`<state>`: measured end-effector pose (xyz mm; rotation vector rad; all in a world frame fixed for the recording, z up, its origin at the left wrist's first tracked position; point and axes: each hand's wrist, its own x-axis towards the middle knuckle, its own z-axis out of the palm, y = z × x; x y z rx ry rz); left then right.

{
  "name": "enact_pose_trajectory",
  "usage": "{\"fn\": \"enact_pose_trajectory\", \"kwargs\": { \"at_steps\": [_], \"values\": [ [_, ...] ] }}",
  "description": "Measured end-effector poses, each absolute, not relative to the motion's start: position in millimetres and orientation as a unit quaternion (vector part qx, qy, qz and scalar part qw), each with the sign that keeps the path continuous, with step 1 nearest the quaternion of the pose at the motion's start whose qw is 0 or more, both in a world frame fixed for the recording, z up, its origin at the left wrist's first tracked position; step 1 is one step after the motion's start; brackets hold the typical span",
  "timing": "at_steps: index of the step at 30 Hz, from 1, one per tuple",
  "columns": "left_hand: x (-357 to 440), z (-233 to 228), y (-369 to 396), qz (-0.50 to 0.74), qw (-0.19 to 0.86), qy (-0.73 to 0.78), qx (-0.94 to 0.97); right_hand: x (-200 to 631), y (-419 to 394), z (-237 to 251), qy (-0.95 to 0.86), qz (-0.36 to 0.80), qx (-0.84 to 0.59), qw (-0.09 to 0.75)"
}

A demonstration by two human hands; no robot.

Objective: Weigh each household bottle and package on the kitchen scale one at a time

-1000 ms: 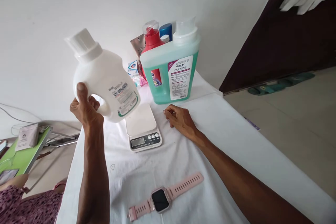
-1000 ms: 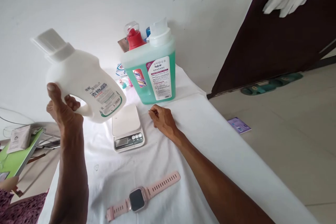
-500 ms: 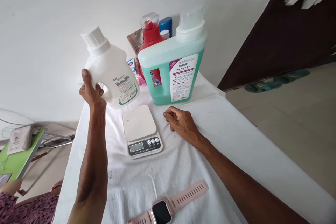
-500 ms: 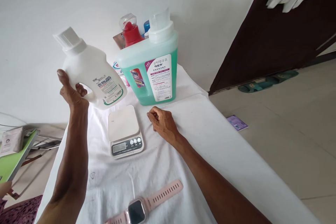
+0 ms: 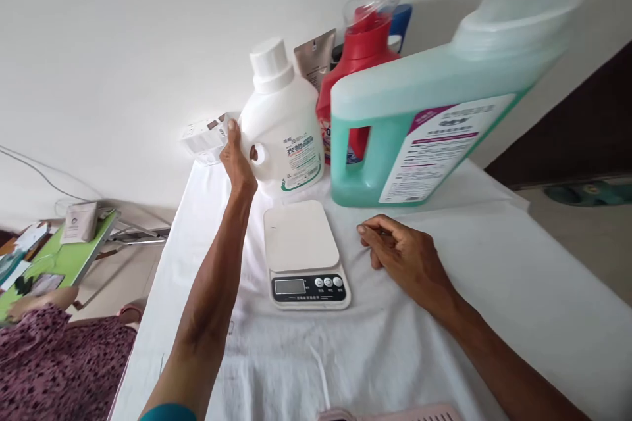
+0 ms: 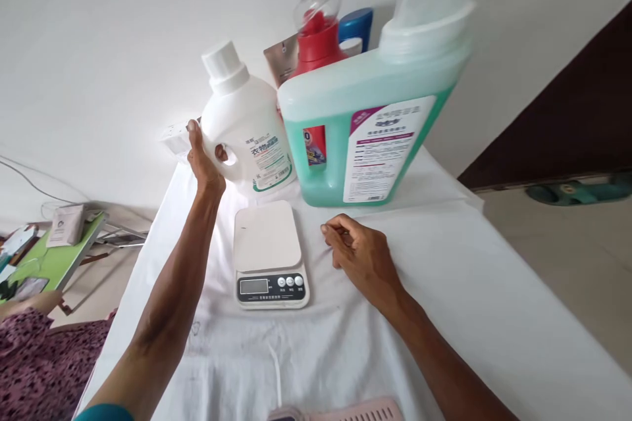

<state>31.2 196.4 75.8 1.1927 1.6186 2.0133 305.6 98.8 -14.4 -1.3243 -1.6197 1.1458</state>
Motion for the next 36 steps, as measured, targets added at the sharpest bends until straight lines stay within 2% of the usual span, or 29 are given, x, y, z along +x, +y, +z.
{"fn": "enact_pose_trajectory", "kwargs": {
  "at_steps": [2, 5, 7, 10, 14, 19, 26, 36],
  "values": [
    [8.4, 74.8, 198.0, 0.688, 0.121, 0.580, 0.419, 305.4, 98.9, -14.0, -0.630, 0.442, -0.529, 0.358],
    [-39.0, 75.0, 200.2, 0.654, 0.002, 0.657, 0.375, 305.1, 99.0, -14.8, -0.631, 0.430, -0.545, 0.346],
    [-69.0, 76.7, 202.2, 0.580, -0.080, 0.730, 0.353, 304.9, 99.3, -16.4, -0.635, 0.419, -0.551, 0.342],
    [-98.6, 81.8, 209.5, 0.403, -0.123, 0.818, 0.390, 304.9, 100.1, -19.3, -0.640, 0.409, -0.555, 0.339],
    [-114.9, 88.5, 233.1, 0.229, -0.114, 0.816, 0.518, 305.0, 100.6, -21.4, -0.635, 0.411, -0.563, 0.333],
    [-130.7, 93.4, 264.3, 0.130, -0.086, 0.816, 0.557, 305.1, 100.6, -21.0, -0.619, 0.427, -0.569, 0.333],
    [-145.8, 108.1, 273.6, 0.058, -0.095, 0.828, 0.549, 304.7, 100.1, -19.7, -0.616, 0.435, -0.567, 0.331],
    [-155.3, 110.1, 259.6, 0.060, -0.061, 0.837, 0.540, 303.9, 98.7, -17.9, -0.607, 0.447, -0.565, 0.335]
  ]
}}
